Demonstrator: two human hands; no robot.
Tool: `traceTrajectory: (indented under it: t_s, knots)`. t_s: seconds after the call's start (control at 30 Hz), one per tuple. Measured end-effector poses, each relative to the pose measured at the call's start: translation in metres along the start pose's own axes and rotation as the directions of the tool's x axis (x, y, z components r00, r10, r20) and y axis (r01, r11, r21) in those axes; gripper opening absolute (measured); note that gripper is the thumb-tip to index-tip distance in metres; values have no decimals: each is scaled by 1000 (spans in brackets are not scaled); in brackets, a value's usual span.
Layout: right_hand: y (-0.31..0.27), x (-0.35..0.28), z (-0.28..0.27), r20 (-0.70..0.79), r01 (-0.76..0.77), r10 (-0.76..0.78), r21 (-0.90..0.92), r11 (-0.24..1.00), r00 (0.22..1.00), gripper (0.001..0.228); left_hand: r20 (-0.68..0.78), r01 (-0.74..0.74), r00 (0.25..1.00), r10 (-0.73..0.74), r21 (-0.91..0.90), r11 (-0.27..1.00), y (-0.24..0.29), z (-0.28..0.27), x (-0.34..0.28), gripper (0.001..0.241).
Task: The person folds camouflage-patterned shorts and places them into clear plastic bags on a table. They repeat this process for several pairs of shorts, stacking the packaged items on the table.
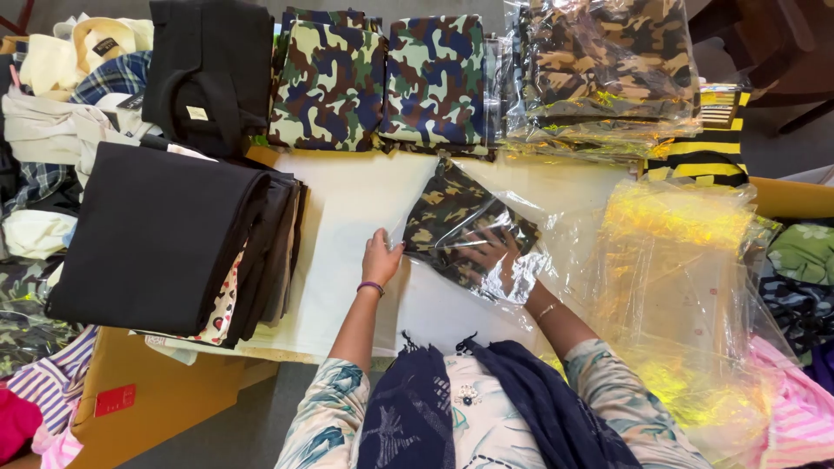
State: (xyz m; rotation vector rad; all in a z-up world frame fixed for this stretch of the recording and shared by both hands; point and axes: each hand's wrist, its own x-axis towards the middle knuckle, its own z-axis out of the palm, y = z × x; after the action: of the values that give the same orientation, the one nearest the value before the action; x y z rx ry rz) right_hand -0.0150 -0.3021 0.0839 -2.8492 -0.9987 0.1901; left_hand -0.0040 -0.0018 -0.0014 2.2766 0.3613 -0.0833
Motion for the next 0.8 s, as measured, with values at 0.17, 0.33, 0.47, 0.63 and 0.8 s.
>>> traceTrajectory:
  t_s: [0.17,0.33,0.47,0.63,0.8]
  knots:
    - [34,27,70,0,-207,210,-167,964,978,53,82,115,991,-102,-171,979,-20,11,14,28]
    - [-13,40,-4,-249,188,74,865,466,966,47,149,144,985,-83,-471,870,-43,23,28,17]
    - [-12,41,1,31,-14,9,168,986,999,49,202,201,973,-108,-527,826,-54,20,28,16]
    - [-19,52,7,3,-2,2,62,998,1000,49,303,345,935,-183,-660,668,-42,9,22,21]
    - [-51,78,-8,120,74,-84,87,993,989,52,310,377,925,-221,-665,644,-35,0,21,29]
